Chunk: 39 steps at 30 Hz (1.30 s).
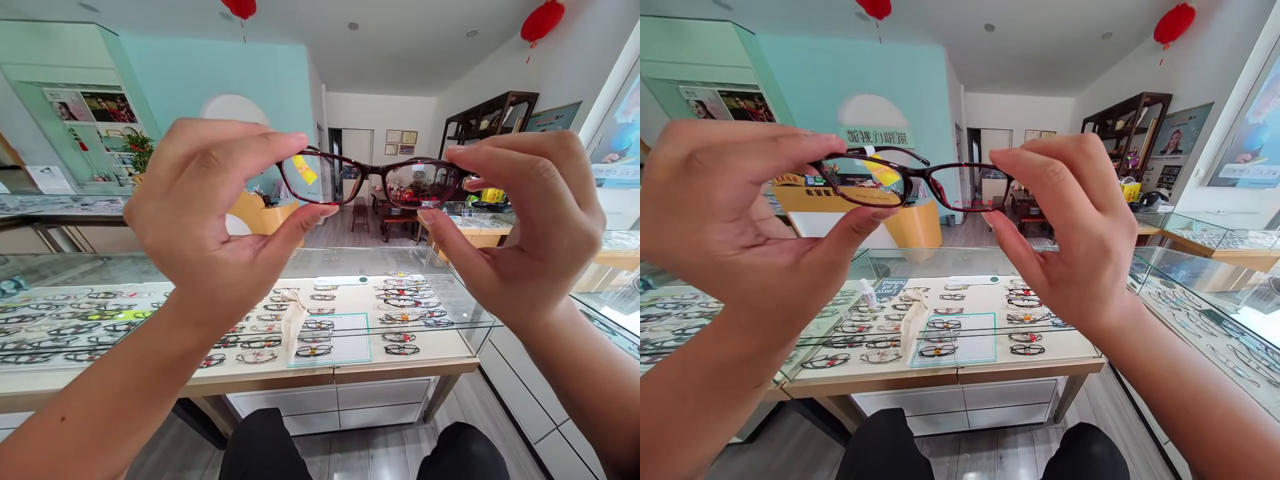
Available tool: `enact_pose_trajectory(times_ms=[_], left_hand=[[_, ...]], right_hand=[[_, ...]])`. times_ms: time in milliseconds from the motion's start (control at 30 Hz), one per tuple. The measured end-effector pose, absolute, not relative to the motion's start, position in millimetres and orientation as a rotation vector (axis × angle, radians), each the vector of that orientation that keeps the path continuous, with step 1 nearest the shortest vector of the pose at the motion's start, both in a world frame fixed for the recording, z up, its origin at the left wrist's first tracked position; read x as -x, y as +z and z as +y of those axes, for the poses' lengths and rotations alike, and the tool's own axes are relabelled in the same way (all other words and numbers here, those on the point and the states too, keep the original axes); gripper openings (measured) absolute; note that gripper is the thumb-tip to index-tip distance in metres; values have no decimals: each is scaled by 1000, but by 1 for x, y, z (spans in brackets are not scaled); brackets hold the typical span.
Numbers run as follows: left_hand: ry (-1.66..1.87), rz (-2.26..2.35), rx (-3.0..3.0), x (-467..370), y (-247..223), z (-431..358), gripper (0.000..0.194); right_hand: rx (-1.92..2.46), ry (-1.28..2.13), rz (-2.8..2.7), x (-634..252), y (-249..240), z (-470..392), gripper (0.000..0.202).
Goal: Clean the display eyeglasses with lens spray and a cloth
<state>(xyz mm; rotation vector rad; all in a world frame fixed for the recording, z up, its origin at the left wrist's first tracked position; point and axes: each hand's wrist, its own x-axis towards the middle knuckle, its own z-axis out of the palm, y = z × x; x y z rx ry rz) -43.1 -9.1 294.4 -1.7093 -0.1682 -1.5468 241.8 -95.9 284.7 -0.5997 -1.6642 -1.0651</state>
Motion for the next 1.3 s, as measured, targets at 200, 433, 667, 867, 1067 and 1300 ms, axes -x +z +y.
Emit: enact_pose_trajectory(times_ms=[200,433,667,867,1067,1300], left_hand=[[-1554,-199,1709,40,293,-11,62],[-1552,-169,1727,41,291,-6,63],[-1515,-120,1749,46,292,0,81],[-1548,-173,1862,45,261,-2,72],[-1630,-783,2237,35,175,-16,47],[-1641,-1053,2497,34,68,-24,39]], right_hand=[[588,-1068,-1668,-243,285,-96,41],[591,-1064,-1680,-245,282,-97,43],[591,-1052,-1692,-248,281,-95,52],[669,-938,-1714,-243,257,-97,52],[876,-559,-1742,-241,178,-89,45],[1106,-65,-1701,-232,66,-87,38]])
